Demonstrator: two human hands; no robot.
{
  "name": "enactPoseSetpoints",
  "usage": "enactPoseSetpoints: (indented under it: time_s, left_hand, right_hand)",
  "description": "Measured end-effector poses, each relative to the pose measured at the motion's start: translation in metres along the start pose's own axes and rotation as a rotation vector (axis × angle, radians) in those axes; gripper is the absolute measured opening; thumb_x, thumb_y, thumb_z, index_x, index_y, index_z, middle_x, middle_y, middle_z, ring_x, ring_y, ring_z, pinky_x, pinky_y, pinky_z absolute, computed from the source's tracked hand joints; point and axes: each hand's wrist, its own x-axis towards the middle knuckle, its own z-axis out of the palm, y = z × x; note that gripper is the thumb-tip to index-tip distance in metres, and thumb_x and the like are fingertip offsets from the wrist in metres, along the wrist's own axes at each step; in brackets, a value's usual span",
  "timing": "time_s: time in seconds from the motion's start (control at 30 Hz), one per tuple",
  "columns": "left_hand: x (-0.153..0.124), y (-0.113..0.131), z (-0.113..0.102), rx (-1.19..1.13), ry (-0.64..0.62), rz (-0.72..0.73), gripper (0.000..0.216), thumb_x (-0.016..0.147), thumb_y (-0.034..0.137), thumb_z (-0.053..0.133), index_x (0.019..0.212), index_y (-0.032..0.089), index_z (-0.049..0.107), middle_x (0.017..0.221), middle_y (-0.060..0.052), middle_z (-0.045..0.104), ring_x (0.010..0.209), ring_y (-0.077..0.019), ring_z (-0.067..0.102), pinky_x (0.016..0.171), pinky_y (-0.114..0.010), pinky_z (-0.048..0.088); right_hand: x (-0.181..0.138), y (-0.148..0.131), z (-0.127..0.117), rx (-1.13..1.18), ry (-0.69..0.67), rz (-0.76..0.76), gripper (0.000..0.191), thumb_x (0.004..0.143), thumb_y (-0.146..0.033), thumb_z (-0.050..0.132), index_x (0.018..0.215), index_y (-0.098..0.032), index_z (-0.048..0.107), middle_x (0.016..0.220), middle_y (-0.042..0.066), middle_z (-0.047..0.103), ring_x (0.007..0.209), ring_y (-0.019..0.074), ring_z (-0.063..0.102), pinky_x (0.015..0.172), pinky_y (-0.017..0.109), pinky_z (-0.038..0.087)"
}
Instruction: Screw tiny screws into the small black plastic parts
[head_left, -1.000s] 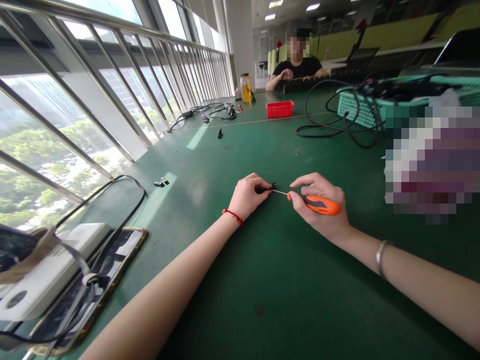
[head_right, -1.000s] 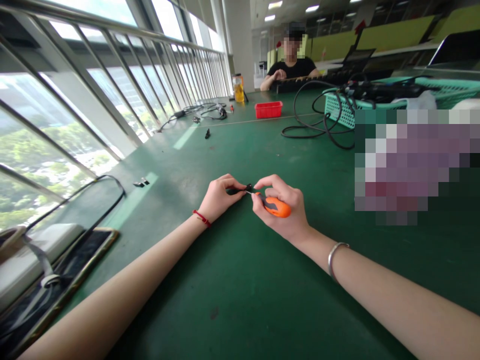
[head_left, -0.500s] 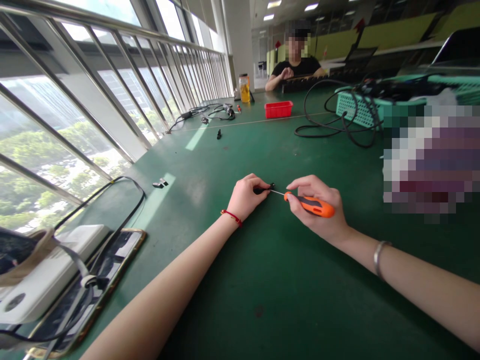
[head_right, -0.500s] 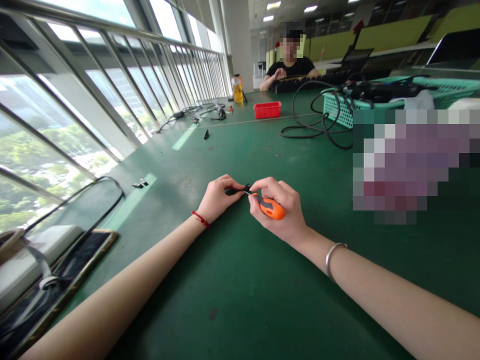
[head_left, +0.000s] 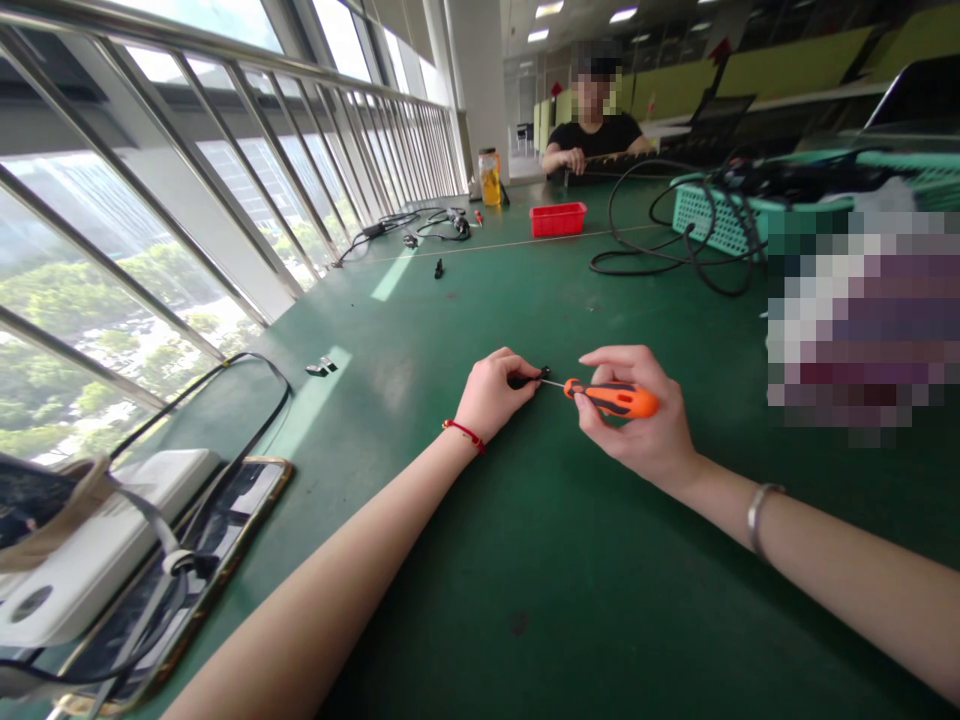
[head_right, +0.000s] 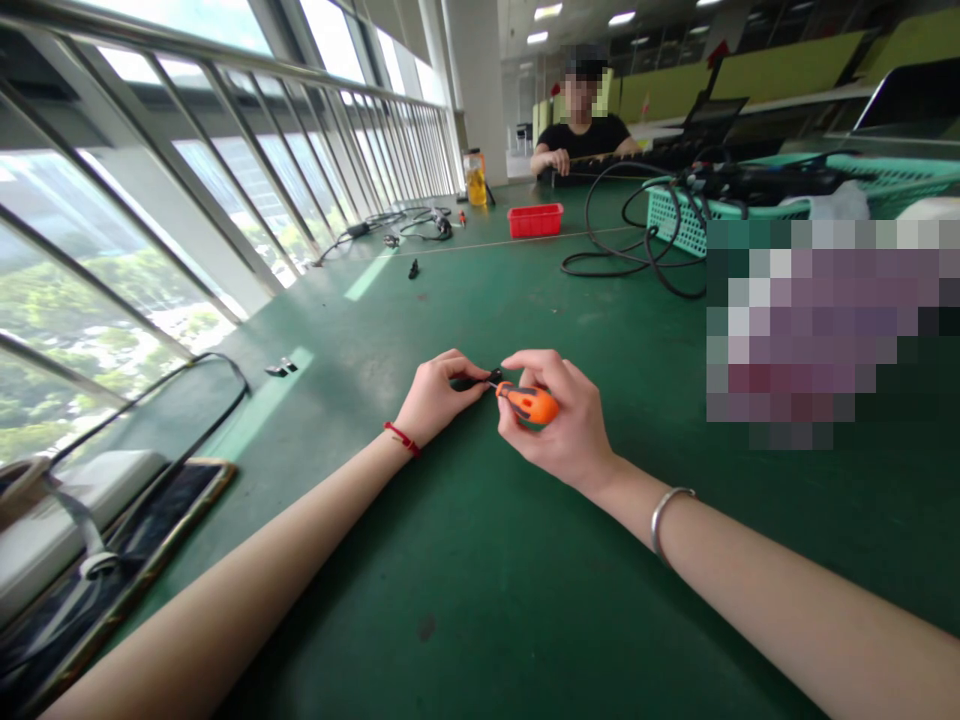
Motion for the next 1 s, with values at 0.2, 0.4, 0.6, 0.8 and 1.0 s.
enactPoseSetpoints:
  time_s: [0.2,0.4,0.6,0.8,1.0]
  left_hand:
    - [0.000,-0.001,0.001,-0.010,-0.009,0.005,0.009,0.071,0.015,0.065,0.077,0.017,0.071,0.079,-0.002,0.064,0.074,-0.0132,0.062,0.071,-0.025,0.052]
    - [0.000,0.004,-0.001,0.018,0.002,0.005,0.008,0.071,0.013,0.063,0.075,0.017,0.069,0.078,-0.001,0.065,0.074,-0.0130,0.062,0.071,-0.025,0.051]
    - [-0.001,0.005,-0.001,0.006,0.001,-0.007,0.011,0.070,0.011,0.061,0.077,0.016,0.068,0.077,-0.001,0.063,0.072,-0.0124,0.061,0.069,-0.024,0.051]
    - [-0.001,0.002,0.000,-0.006,0.009,-0.011,0.014,0.069,0.010,0.059,0.078,0.016,0.069,0.078,-0.002,0.063,0.073,-0.0128,0.061,0.070,-0.025,0.052]
    - [-0.003,0.009,-0.002,-0.124,-0.034,0.129,0.013,0.071,0.009,0.060,0.079,0.015,0.068,0.081,-0.002,0.064,0.075,-0.0108,0.062,0.074,-0.023,0.051]
  right_hand:
    - [0.002,0.002,0.000,0.027,-0.004,0.021,0.040,0.067,-0.024,0.066,0.104,-0.023,0.051,0.067,-0.004,0.049,0.056,0.0135,0.049,0.060,0.030,0.045]
    - [0.001,-0.002,-0.004,-0.010,-0.114,0.007,0.005,0.078,-0.020,0.056,0.073,-0.021,0.057,0.054,-0.004,0.058,0.049,0.0113,0.052,0.054,0.025,0.041]
    - [0.006,0.000,-0.010,-0.048,0.038,0.001,0.011,0.083,-0.026,0.052,0.079,-0.022,0.062,0.050,-0.004,0.056,0.045,0.0110,0.051,0.051,0.025,0.040]
    - [0.008,0.021,-0.005,-0.186,-0.082,0.153,0.012,0.082,-0.024,0.055,0.090,-0.021,0.064,0.085,0.005,0.064,0.074,0.0168,0.062,0.070,0.029,0.046]
    - [0.005,0.042,0.000,-0.202,-0.376,0.285,0.024,0.075,-0.031,0.065,0.097,-0.021,0.063,0.091,0.006,0.059,0.081,0.0206,0.060,0.075,0.032,0.046]
